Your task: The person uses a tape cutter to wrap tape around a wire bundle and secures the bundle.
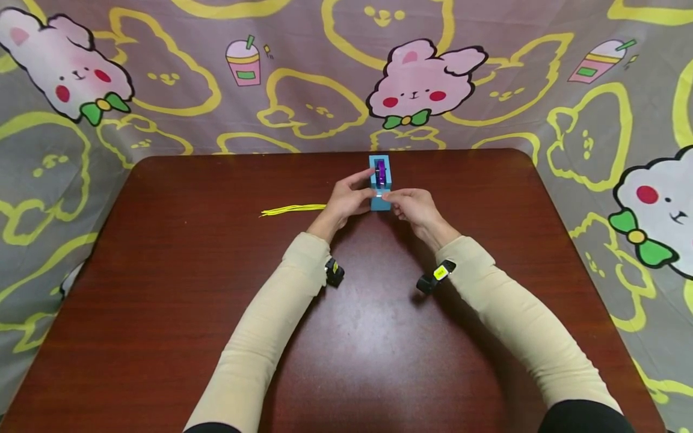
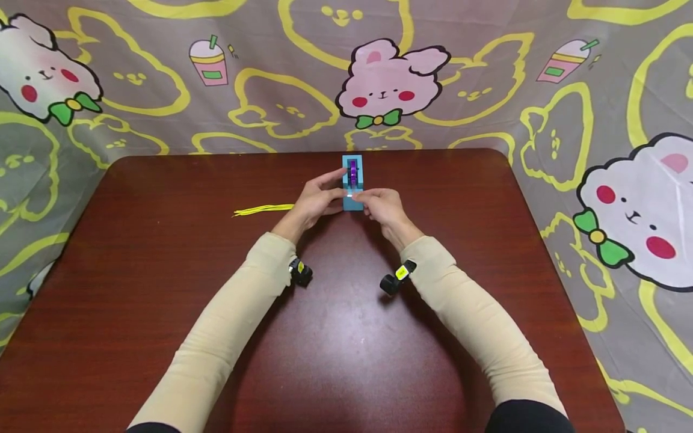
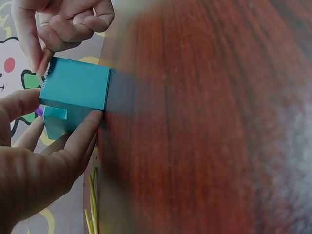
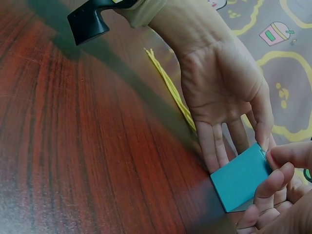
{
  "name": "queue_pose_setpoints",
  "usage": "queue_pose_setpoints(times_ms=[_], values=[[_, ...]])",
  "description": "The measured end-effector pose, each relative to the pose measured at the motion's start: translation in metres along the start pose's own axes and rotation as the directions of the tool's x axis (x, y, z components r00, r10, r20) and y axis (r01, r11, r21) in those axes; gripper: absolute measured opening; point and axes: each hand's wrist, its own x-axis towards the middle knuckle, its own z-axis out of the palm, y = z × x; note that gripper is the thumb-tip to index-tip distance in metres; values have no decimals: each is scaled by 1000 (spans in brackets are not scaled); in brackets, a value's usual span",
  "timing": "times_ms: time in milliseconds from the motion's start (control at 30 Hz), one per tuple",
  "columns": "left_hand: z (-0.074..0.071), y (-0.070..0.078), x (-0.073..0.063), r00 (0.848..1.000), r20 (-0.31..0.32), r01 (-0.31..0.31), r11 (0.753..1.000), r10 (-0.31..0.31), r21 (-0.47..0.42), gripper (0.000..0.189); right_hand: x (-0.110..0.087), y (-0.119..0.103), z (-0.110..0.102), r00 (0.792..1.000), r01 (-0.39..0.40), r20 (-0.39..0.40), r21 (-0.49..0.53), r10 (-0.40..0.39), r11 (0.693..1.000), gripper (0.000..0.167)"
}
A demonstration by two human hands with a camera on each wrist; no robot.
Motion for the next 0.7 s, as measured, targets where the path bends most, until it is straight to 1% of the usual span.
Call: queue_pose_setpoints(times_ms=[300, 467, 567, 700], values=[[0, -1, 1, 1000, -3, -10, 1000, 10, -18, 52, -4, 2, -1, 1000, -3, 2, 20, 3, 1000, 12], [1, -2, 3, 1000, -6, -16, 1000, 16, -15, 52, -5, 4, -1, 1000, 2, 10, 27, -2, 1000, 20], [1, -2, 3, 1000, -7, -10, 1000, 10, -17, 52, -6, 5, -1, 1000, 3, 10, 29, -3, 1000, 22], [2, -2, 4, 1000, -12, 3, 1000, -4, -30, 52, -8, 6, -1, 1000, -19, 15, 40, 18, 999, 20]])
